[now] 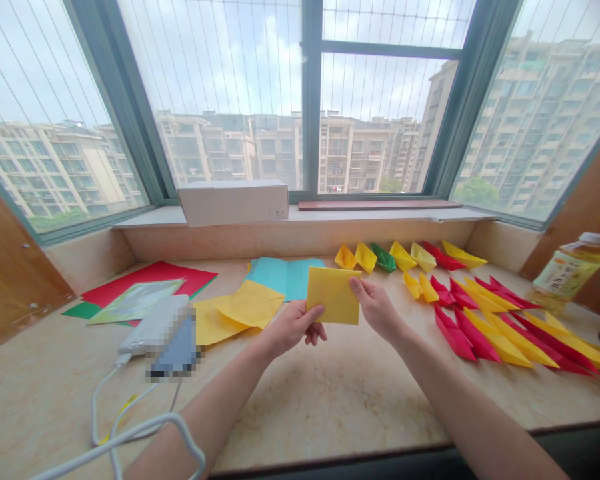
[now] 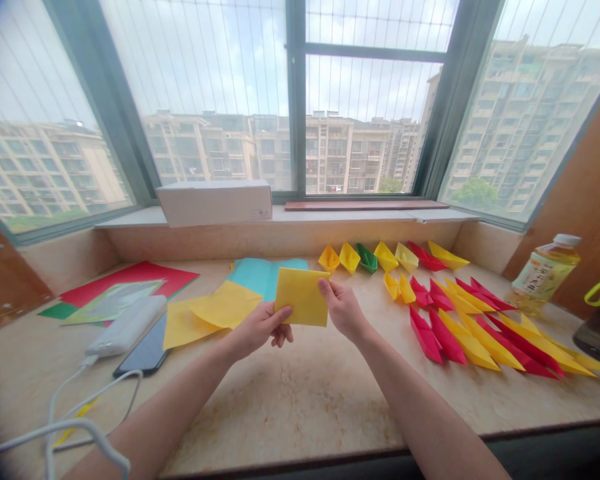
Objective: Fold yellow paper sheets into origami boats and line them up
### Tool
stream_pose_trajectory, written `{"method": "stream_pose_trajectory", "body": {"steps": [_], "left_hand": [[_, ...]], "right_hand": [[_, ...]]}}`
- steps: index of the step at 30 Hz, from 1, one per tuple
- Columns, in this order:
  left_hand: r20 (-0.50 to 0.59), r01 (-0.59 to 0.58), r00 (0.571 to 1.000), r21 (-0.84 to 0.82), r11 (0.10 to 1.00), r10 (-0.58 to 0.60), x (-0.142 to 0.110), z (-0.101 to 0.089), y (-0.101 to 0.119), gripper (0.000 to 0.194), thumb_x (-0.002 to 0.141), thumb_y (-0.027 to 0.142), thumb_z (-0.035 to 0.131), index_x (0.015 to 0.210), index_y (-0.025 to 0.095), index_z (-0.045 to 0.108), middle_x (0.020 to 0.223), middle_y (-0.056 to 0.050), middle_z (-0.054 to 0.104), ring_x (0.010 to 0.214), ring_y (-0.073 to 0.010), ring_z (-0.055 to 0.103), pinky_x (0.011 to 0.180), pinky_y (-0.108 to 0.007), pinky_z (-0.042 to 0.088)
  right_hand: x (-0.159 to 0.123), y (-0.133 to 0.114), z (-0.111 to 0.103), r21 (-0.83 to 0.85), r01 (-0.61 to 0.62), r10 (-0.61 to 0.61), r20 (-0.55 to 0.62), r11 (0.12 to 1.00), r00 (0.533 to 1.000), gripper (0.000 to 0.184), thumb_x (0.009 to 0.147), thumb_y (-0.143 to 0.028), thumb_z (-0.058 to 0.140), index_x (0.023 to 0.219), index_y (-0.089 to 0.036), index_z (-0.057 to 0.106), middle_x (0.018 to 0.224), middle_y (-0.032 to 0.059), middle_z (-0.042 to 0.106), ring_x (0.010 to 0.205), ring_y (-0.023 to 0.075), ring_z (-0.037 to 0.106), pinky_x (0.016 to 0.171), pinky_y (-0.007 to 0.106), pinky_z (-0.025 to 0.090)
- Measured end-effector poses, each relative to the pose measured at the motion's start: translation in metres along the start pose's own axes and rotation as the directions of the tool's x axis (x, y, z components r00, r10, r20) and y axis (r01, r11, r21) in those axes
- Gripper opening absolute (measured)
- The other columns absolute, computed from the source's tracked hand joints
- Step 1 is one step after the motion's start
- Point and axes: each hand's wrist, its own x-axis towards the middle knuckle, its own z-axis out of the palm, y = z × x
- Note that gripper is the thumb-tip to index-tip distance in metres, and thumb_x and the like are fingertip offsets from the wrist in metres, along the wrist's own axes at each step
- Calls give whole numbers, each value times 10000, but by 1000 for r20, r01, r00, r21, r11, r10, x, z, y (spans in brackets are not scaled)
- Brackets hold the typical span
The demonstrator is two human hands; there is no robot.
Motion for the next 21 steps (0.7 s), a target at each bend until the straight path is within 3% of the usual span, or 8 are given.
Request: {"method": "stream_pose_trajectory", "body": {"steps": [4, 9, 15, 21], "left_hand": [[-21, -22, 1000, 71, 997, 23, -1, 2, -1, 438, 875, 580, 517, 765, 157, 544, 554, -17, 618, 415, -93, 505, 412, -206, 343], [79, -35, 997, 149, 988, 23, -4, -2, 2, 430, 891, 580, 496, 761, 171, 522, 545, -6, 602, 414, -85, 479, 415, -197, 347], [123, -22, 992, 176, 984, 0, -5, -6, 2, 436, 899, 590, 475, 768, 176, 508, 527, 1, 591, 396, -86, 462, 405, -197, 333], [178, 13, 983, 171, 985, -43, -7, -10, 8, 439, 882, 598, 507, 787, 169, 523, 525, 8, 592, 382, -74, 439, 399, -186, 303]], "right_hand": [[0, 1, -2, -66, 43, -45, -31, 997, 999, 546, 828, -682, 542, 829, -158, 697, 671, 55, 683, 609, 213, 637, 526, 299, 499], [-1, 0, -4, -81, 41, -42, -17, 996, 999, 642, 902, -698, 361, 690, -166, 651, 584, 51, 628, 555, 183, 606, 489, 273, 469], [-2, 0, -7, -246, 37, -78, -157, 969, 985, 625, 897, -680, 403, 537, -183, 521, 487, 19, 538, 433, 121, 472, 414, 240, 357], [-4, 0, -8, -235, 35, -52, -68, 971, 996, 682, 918, -679, 337, 468, -190, 490, 439, 27, 531, 416, 126, 505, 394, 230, 354]]}}
